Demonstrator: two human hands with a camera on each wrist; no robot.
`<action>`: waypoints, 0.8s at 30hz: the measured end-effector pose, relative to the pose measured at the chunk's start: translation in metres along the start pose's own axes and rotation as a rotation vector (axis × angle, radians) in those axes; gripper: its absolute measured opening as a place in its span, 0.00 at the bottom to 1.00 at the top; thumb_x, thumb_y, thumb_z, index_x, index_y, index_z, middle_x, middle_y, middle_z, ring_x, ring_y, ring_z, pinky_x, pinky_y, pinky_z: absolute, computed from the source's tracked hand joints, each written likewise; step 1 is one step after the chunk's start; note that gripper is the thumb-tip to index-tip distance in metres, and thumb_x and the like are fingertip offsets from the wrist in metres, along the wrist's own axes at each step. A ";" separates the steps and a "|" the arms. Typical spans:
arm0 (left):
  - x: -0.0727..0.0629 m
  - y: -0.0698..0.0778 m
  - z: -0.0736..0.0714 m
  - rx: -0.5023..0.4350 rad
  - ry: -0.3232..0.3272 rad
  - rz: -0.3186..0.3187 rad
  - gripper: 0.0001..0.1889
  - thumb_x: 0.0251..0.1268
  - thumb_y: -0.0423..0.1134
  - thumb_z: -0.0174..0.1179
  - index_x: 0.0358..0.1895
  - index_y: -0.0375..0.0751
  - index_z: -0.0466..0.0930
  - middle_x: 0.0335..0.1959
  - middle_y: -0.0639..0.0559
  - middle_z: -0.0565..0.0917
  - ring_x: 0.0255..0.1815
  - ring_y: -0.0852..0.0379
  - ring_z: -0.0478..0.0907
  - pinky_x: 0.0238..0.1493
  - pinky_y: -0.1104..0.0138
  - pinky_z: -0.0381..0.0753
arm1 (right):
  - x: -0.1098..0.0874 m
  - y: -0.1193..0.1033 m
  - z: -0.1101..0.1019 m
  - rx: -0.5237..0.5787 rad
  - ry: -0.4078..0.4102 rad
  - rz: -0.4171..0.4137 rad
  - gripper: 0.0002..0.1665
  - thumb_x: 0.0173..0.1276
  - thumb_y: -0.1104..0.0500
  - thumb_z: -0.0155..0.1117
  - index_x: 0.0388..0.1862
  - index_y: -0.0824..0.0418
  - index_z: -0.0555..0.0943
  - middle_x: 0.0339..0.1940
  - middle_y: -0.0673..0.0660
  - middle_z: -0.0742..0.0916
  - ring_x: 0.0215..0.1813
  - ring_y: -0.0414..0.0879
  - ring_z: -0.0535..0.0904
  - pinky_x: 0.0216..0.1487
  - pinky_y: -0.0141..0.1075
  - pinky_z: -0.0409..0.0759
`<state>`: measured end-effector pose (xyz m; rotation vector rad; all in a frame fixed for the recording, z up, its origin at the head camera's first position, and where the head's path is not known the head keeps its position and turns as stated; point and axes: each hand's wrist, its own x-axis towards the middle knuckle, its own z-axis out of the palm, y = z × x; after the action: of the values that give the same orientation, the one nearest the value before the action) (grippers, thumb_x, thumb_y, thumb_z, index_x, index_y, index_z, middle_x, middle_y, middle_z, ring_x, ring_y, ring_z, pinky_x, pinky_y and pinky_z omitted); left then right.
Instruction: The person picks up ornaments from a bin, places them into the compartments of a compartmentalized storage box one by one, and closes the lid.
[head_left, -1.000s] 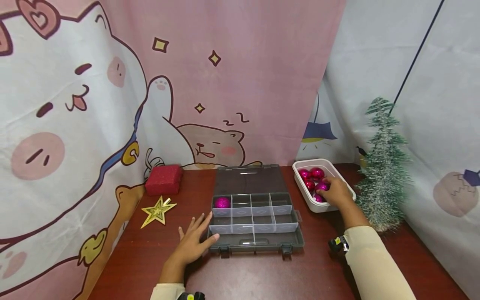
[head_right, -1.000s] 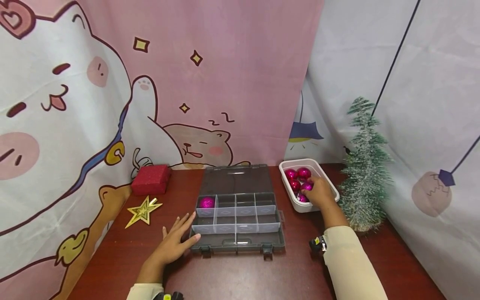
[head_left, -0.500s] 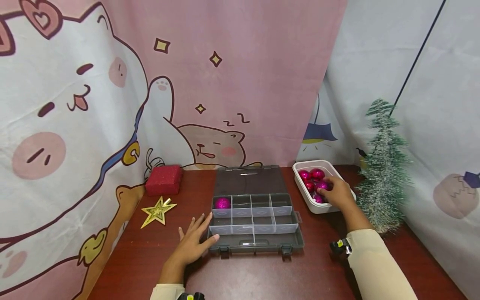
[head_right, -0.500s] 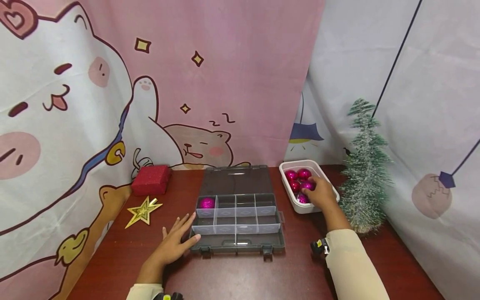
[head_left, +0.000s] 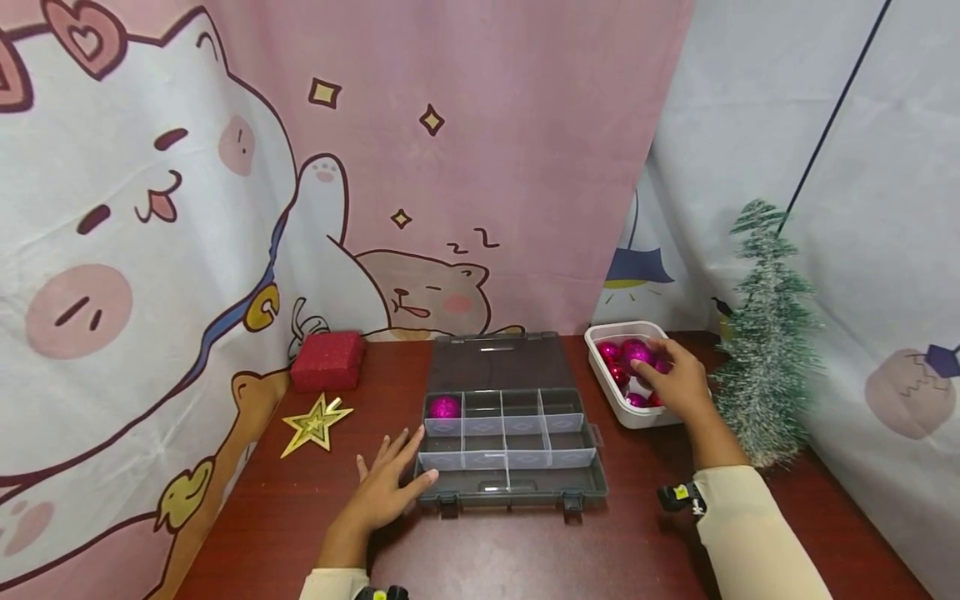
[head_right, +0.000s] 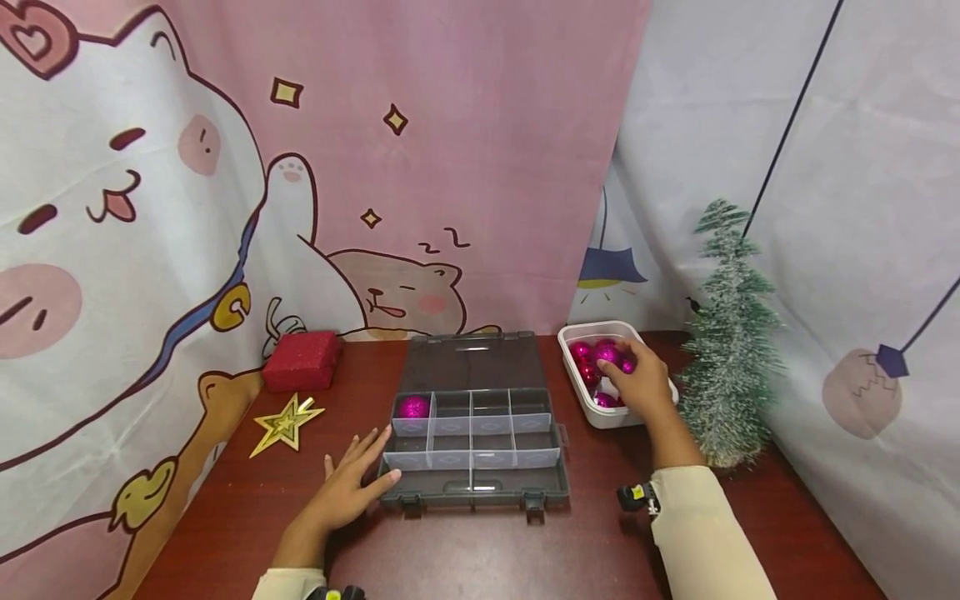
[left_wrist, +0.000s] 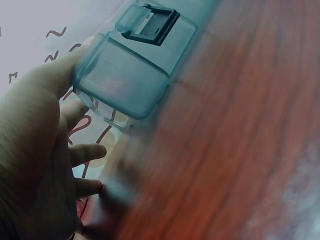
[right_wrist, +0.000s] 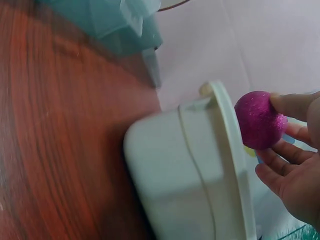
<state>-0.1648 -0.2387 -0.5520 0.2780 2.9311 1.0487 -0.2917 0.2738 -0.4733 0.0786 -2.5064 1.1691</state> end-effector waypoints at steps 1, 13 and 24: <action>0.000 0.000 0.000 -0.002 0.000 0.000 0.44 0.76 0.66 0.61 0.89 0.61 0.58 0.89 0.36 0.60 0.90 0.20 0.45 0.72 0.13 0.23 | 0.000 -0.003 0.000 0.021 0.005 -0.001 0.33 0.75 0.57 0.75 0.73 0.69 0.77 0.68 0.75 0.85 0.69 0.71 0.82 0.70 0.55 0.83; 0.000 0.000 0.000 -0.001 -0.007 -0.009 0.44 0.75 0.67 0.61 0.89 0.61 0.58 0.89 0.36 0.60 0.90 0.19 0.45 0.73 0.13 0.23 | -0.001 -0.037 0.017 0.302 0.010 -0.033 0.36 0.78 0.61 0.72 0.79 0.71 0.71 0.67 0.74 0.84 0.55 0.26 0.76 0.55 0.14 0.75; 0.001 0.002 -0.002 0.008 -0.004 -0.016 0.44 0.75 0.67 0.61 0.89 0.61 0.58 0.89 0.37 0.60 0.90 0.21 0.46 0.74 0.14 0.24 | -0.003 -0.065 0.046 0.481 -0.052 0.024 0.31 0.81 0.65 0.66 0.77 0.74 0.72 0.72 0.76 0.81 0.55 0.26 0.76 0.60 0.14 0.72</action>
<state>-0.1654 -0.2381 -0.5491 0.2564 2.9298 1.0334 -0.2898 0.1964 -0.4540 0.2057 -2.2178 1.7747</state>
